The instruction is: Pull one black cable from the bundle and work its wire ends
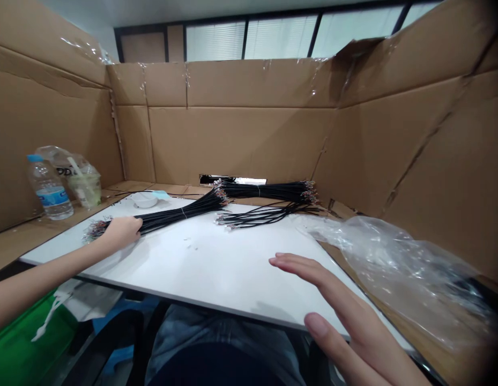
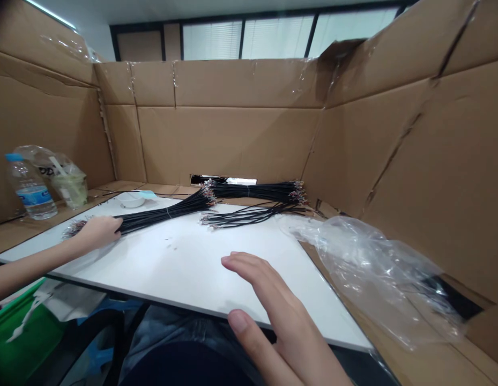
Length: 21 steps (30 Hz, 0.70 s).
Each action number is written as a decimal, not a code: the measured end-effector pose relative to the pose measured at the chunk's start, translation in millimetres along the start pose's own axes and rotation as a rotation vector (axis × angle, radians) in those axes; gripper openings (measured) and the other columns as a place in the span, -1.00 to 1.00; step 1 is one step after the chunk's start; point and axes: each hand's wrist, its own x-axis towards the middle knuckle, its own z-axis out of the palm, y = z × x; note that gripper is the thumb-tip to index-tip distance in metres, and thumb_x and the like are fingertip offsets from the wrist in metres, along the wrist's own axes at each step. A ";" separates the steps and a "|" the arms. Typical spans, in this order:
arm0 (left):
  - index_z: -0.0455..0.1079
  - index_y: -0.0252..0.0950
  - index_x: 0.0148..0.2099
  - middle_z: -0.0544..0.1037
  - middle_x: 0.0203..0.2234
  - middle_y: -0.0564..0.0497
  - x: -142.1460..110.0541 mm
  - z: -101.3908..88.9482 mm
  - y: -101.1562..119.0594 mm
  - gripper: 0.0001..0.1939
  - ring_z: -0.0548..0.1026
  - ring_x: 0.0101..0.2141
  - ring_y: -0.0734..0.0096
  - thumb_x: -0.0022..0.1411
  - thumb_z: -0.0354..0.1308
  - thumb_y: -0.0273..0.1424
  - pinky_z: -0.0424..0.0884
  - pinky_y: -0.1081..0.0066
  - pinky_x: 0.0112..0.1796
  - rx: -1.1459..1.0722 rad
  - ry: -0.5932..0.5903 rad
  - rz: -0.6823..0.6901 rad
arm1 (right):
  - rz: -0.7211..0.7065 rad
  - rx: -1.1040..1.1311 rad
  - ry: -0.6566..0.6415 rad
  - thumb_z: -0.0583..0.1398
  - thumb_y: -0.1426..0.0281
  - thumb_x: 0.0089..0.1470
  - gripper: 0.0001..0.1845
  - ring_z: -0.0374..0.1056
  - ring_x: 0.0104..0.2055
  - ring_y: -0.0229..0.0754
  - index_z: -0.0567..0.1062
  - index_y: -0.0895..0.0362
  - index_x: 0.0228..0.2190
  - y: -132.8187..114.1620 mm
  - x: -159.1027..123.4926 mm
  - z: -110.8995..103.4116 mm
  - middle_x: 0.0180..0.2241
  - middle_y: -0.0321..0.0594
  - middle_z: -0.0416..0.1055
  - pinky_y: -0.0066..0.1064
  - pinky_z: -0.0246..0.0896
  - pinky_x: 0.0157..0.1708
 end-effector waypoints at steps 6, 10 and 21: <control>0.38 -0.35 0.05 0.50 -0.08 -0.12 -25.3 -0.2 0.9 -0.68 0.52 -0.13 0.23 0.35 0.13 -0.25 0.50 0.13 -0.12 0.046 -0.004 -0.159 | -0.010 -0.018 -0.007 0.04 0.25 0.27 -0.57 0.34 0.20 0.01 0.30 -0.20 0.15 0.9 1.6 -0.3 0.18 -0.34 0.38 -0.19 0.45 0.01; 0.39 -0.35 0.03 0.51 -0.09 -0.12 -23.1 -4.9 -9.3 -0.67 0.52 -0.14 0.23 0.36 0.13 -0.23 0.50 0.13 -0.12 0.059 -0.015 -0.190 | -0.014 -0.016 -0.023 0.04 0.23 0.26 -0.56 0.34 0.21 0.02 0.28 -0.22 0.16 3.1 0.5 1.2 0.19 -0.34 0.37 -0.17 0.46 0.00; 0.36 -0.34 0.08 0.49 -0.05 -0.12 -9.7 -21.8 -29.2 -0.66 0.51 -0.11 0.21 0.36 0.13 -0.26 0.50 0.12 -0.11 0.109 0.007 -0.146 | -0.029 -0.048 -0.012 0.02 0.24 0.29 -0.60 0.35 0.19 -0.01 0.31 -0.18 0.13 1.7 2.2 0.0 0.16 -0.31 0.40 -0.20 0.45 0.00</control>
